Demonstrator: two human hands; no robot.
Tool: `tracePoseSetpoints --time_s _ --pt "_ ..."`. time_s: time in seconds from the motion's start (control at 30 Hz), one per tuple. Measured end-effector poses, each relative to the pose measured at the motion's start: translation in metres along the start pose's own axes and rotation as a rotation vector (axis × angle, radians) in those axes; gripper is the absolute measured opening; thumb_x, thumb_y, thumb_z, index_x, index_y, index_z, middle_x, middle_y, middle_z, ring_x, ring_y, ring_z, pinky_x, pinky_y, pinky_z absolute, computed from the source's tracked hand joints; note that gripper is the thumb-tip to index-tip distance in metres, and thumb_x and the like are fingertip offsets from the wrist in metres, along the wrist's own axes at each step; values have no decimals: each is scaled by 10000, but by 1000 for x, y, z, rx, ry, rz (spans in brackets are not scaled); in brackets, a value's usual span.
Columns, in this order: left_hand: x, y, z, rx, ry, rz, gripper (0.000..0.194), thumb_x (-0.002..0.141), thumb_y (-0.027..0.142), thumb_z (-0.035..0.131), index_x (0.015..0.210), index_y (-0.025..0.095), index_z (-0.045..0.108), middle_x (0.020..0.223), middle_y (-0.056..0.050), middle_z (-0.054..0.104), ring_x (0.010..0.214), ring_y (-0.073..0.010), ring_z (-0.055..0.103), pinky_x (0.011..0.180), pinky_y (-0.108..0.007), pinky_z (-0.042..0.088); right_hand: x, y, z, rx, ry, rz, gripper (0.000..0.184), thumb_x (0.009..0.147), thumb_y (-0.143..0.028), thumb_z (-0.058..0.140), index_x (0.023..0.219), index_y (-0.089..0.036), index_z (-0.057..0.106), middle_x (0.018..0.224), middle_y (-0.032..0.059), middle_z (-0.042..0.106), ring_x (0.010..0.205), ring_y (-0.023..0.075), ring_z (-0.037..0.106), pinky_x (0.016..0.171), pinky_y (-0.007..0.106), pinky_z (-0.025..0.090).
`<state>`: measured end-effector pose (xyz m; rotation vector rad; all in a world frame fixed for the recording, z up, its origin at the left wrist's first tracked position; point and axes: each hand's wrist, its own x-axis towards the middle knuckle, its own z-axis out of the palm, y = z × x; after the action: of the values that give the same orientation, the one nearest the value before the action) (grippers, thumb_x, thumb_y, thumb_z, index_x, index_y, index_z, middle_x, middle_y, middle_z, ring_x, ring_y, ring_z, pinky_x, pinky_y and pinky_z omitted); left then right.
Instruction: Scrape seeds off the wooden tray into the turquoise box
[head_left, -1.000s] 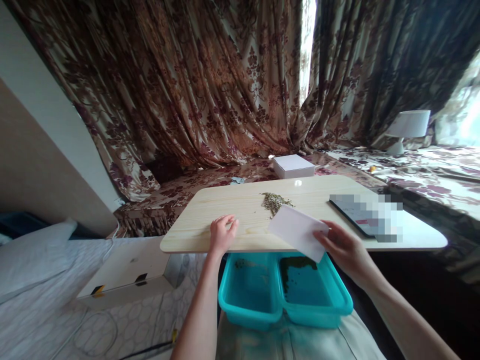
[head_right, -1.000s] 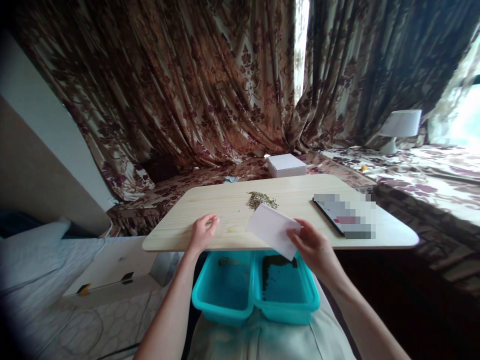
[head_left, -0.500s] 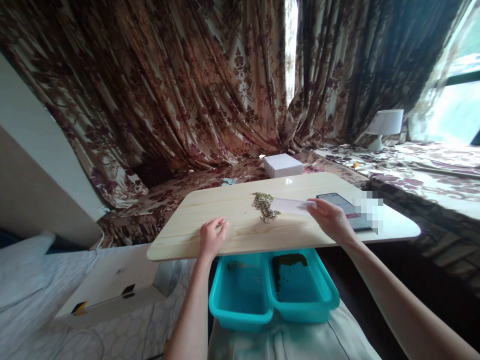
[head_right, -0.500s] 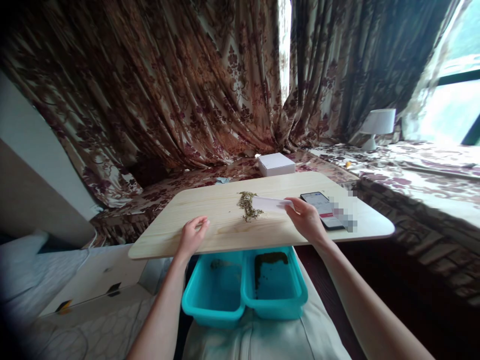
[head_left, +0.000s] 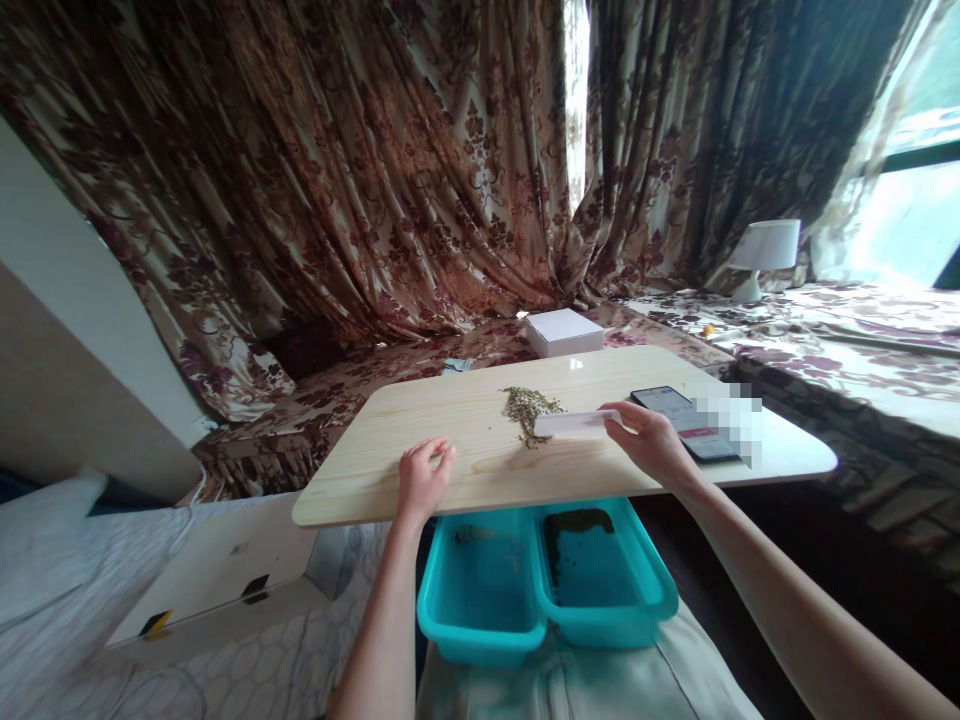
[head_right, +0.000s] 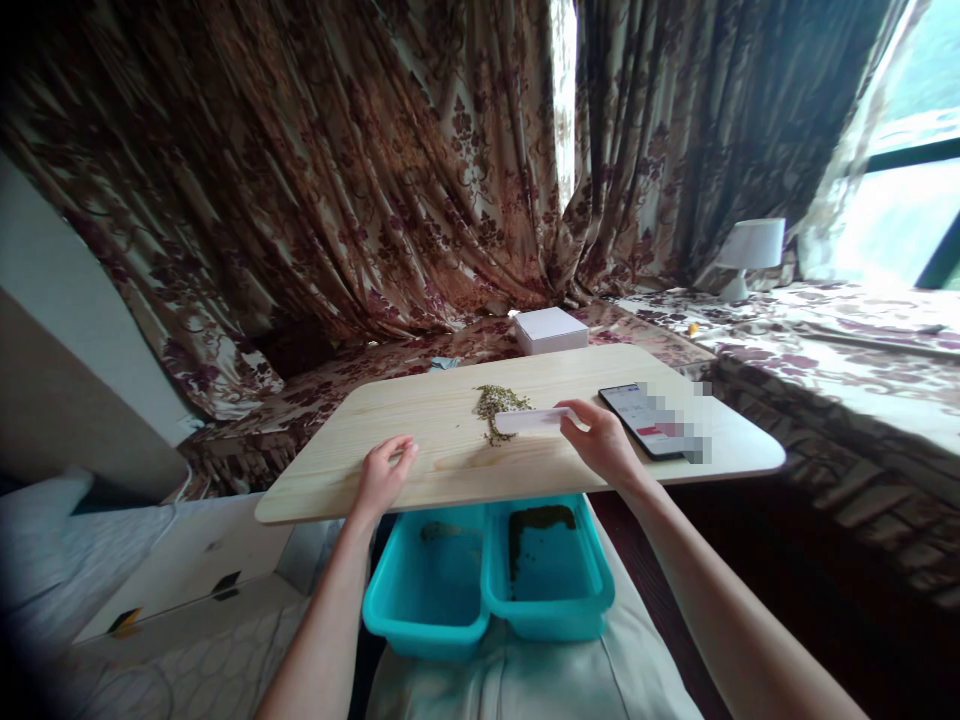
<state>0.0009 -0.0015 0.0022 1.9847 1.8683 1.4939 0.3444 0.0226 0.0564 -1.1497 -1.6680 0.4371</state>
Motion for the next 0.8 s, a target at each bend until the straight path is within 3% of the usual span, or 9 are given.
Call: tracePoseSetpoints --time_s 0.37,0.8 --pt "0 2 -1 2 0 -3 272 818 393 554 929 192 699 916 -66 718 914 -217 657 897 -368 492 -9 -8 -16 46 -15 14 187 729 -255 544 835 -194 684 821 48 721 807 210 661 763 305 496" --pt "0 0 0 -5 -12 -18 284 817 397 552 940 186 698 941 -71 715 932 -218 651 905 -368 490 -9 -16 -7 126 -53 54 159 699 -254 551 778 -194 675 758 35 725 754 200 673 711 282 510"
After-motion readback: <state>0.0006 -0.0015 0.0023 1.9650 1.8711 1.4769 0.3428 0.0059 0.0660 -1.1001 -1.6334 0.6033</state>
